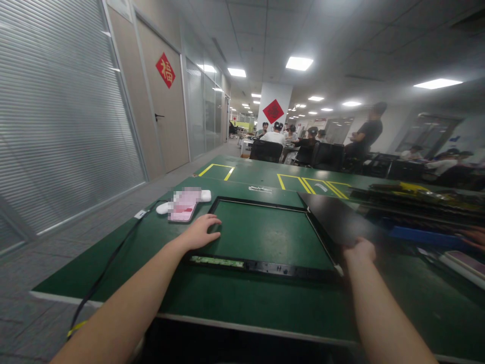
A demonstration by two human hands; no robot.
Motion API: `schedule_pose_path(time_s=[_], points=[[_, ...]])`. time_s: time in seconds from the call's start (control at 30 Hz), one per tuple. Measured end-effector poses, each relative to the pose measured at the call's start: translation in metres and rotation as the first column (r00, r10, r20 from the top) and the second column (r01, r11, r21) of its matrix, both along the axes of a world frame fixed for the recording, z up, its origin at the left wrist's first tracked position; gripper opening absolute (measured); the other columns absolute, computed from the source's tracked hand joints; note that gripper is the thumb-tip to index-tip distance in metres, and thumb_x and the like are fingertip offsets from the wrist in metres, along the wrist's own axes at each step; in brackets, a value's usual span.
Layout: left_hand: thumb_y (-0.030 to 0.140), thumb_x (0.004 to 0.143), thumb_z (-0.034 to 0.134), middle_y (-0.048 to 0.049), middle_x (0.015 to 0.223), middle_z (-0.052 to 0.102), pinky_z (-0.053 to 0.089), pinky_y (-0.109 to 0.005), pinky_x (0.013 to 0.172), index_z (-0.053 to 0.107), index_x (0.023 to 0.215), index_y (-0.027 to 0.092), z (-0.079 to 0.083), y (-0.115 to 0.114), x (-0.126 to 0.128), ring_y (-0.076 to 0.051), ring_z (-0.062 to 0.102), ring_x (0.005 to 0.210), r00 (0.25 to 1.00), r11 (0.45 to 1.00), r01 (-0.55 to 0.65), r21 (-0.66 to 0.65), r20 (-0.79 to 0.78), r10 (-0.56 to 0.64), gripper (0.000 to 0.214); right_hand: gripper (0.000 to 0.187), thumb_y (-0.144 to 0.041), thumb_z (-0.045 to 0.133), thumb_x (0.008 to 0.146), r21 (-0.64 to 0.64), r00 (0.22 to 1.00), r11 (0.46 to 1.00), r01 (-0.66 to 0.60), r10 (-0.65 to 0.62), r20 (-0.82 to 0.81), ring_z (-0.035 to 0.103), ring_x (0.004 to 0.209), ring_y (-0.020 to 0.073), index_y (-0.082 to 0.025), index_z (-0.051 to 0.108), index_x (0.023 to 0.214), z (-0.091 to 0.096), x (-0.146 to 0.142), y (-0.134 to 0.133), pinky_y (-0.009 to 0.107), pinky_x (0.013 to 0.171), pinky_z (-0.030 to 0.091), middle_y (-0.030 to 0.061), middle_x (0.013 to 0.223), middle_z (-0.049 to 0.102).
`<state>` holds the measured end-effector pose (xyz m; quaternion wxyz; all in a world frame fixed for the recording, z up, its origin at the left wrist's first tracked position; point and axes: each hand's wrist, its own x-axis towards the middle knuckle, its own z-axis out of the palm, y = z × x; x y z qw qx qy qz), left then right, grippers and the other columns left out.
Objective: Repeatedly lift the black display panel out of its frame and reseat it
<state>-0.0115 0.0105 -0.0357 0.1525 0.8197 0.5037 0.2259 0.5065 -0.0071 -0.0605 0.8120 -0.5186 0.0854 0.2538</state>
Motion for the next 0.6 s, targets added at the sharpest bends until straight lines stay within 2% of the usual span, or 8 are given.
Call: schedule_pose_path(time_s=[0.1,0.2,0.33,0.47,0.6], points=[[0.048,0.074,0.062,-0.0160,0.133,0.059,0.038,-0.048,0.109,0.070,0.113,0.019,0.0007,-0.0005,0.0003,-0.034,0.054,0.125,1.000,1.000,-0.001,0.001,0.019,0.001,0.049,0.033,-0.004,0.050,0.066,0.033,0.996,0.998,-0.060,0.058,0.065,0.059,0.054,0.0128,-0.021,0.052,0.094,-0.0068,0.0064,0.0040,0.033,0.053,0.059,-0.0013,0.078,0.061],[0.048,0.074,0.062,-0.0165,0.133,0.060,0.038,-0.048,0.109,0.071,0.112,0.019,0.0009,-0.0007,0.0005,-0.034,0.053,0.126,1.000,1.000,-0.001,0.003,0.023,0.001,0.048,0.033,-0.005,0.050,0.067,0.036,0.996,0.996,-0.081,0.079,0.048,0.061,0.056,0.0131,-0.021,0.053,0.096,-0.0089,0.0084,0.0048,0.035,0.058,0.061,-0.0010,0.080,0.063],[0.047,0.074,0.062,-0.0163,0.132,0.060,0.039,-0.048,0.109,0.071,0.111,0.019,0.0009,-0.0005,0.0011,-0.034,0.054,0.126,1.000,1.000,-0.002,0.011,0.017,0.002,0.047,0.034,-0.005,0.051,0.068,-0.005,0.998,0.998,-0.065,0.065,0.011,0.064,0.063,0.0143,-0.022,0.054,0.098,-0.0061,0.0056,0.0029,0.038,0.063,0.062,-0.0001,0.086,0.065],[0.046,0.075,0.060,-0.0181,0.133,0.059,0.038,-0.049,0.110,0.071,0.113,0.017,0.0016,-0.0008,0.0021,-0.034,0.052,0.127,1.000,1.000,0.002,0.014,-0.010,-0.002,0.049,0.036,-0.006,0.051,0.071,0.010,0.994,0.995,-0.101,0.101,0.035,0.065,0.068,0.0151,-0.022,0.054,0.103,-0.0027,0.0021,0.0012,0.039,0.065,0.062,0.0016,0.094,0.066],[0.045,0.076,0.059,-0.0184,0.134,0.059,0.038,-0.048,0.110,0.070,0.115,0.016,0.0027,-0.0020,0.0023,-0.033,0.052,0.128,0.999,1.000,0.002,0.011,-0.036,-0.002,0.050,0.037,-0.003,0.052,0.070,0.022,0.996,0.996,-0.082,0.083,-0.028,0.065,0.070,0.0137,-0.021,0.055,0.102,0.0007,-0.0004,-0.0003,0.036,0.064,0.062,0.0016,0.096,0.065]])
